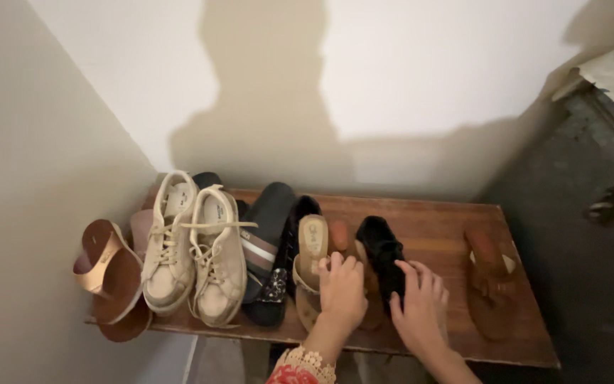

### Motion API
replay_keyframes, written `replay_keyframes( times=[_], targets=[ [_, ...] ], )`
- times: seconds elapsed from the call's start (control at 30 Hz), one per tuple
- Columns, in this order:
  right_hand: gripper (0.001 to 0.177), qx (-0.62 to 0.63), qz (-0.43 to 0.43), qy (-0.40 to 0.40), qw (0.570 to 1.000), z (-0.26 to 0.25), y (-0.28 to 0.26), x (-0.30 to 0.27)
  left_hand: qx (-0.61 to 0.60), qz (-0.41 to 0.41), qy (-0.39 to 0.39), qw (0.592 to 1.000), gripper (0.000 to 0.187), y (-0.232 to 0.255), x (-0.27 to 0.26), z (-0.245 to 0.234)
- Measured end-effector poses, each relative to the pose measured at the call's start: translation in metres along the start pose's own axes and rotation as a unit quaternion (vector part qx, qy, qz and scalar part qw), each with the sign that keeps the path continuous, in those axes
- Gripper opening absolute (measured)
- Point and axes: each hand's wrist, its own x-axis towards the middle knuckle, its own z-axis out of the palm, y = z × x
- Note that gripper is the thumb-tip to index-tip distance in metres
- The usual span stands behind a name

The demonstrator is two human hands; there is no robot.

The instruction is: The person removes various shoes from a wooden shoe rack and places them on the top surface. They handle sandals, sneakers, and flats one by one, then rearrange them on the top shelf.

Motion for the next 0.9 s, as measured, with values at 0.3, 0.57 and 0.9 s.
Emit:
replay_keyframes(
  times=[0.3,0.57,0.9],
  targets=[
    [0.055,0.076,0.18,0.035,0.98,0.028,0.037,0.005,-0.193,0.046,0.173,0.965,0.038,0.011,-0.005,-0.041],
    [0.049,0.048,0.285,0.007,0.957,0.022,0.11,0.006,-0.254,0.161,0.183,0.936,0.044,0.068,-0.008,-0.051],
    [0.079,-0.083,0.227,-0.047,0.969,-0.036,0.167,0.014,-0.161,0.145,0.001,0.976,0.039,0.141,0.052,0.013]
  ],
)
